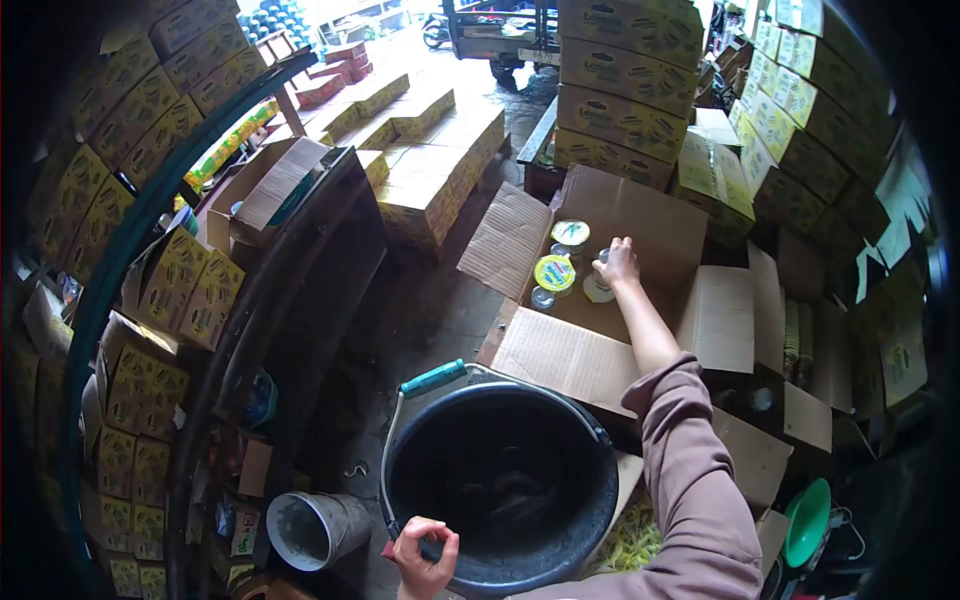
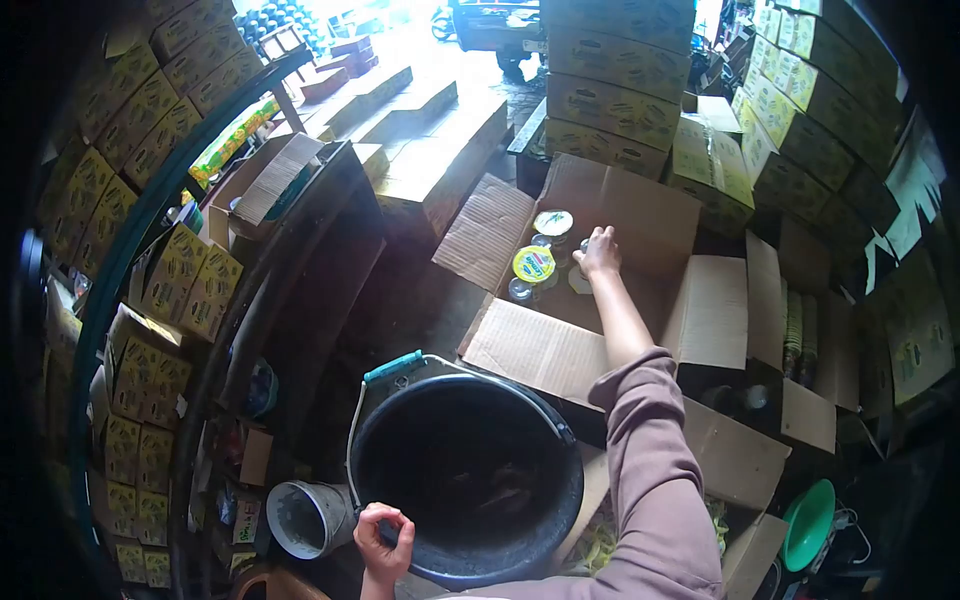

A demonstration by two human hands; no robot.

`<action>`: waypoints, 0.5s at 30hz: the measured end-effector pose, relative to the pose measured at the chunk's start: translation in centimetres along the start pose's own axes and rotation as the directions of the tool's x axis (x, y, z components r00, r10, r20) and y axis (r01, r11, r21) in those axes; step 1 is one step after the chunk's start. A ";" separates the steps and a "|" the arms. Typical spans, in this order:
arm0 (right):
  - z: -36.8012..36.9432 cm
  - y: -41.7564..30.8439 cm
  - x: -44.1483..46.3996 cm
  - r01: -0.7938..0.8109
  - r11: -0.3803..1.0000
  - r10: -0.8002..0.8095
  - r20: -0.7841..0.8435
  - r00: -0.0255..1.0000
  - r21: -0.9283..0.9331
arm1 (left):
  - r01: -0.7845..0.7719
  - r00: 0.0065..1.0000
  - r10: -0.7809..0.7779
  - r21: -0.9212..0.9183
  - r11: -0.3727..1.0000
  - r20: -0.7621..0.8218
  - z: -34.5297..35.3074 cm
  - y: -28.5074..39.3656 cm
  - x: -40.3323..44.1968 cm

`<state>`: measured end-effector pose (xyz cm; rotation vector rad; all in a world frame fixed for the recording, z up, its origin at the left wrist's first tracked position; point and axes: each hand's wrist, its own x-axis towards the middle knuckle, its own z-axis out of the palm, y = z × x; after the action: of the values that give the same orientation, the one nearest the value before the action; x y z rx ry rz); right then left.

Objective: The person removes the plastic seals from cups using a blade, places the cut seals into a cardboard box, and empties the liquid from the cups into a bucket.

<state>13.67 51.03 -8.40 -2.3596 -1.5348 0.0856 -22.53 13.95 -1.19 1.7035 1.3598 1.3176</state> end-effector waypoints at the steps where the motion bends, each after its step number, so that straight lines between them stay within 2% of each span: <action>1: -1.2 0.6 -0.7 0.039 0.999 -0.039 0.013 0.999 -0.027 | -0.006 1.000 0.006 0.006 1.000 0.002 0.0 0.1 0.0; 4: -5.8 2.3 -3.2 0.168 0.984 -0.167 0.023 0.986 -0.066 | -0.038 0.999 0.038 0.001 0.999 0.003 -0.1 0.2 0.1; 6: -9.9 3.0 -5.7 0.350 0.936 -0.351 -0.024 0.936 -0.022 | -0.063 0.998 0.062 -0.009 0.998 -0.010 0.0 0.0 0.1; 8: -15.2 2.4 -10.0 0.529 0.849 -0.526 -0.101 0.845 0.005 | -0.090 0.996 0.090 -0.022 0.996 -0.011 0.0 -0.1 -0.1; 11: -21.8 1.2 -17.1 0.698 0.715 -0.682 -0.248 0.689 -0.027 | -0.060 0.998 0.062 -0.089 0.994 0.021 0.0 0.9 0.3; 13: -24.7 0.5 -22.8 0.771 0.637 -0.717 -0.375 0.588 -0.009 | -0.025 0.998 0.036 -0.196 0.980 0.056 0.5 1.7 0.0; 14: -25.9 0.3 -25.6 0.804 0.595 -0.724 -0.440 0.531 -0.009 | 0.090 0.989 -0.021 -0.473 0.877 0.149 1.0 2.8 -0.2; 15: -27.1 0.1 -28.4 0.856 0.512 -0.760 -0.503 0.412 -0.074 | 0.214 0.967 -0.047 -0.694 0.687 0.252 1.6 4.0 -0.5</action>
<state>7.93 19.10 13.68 -1.0849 -2.0772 -0.5232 -19.56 12.51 1.61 1.1240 0.6645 1.2952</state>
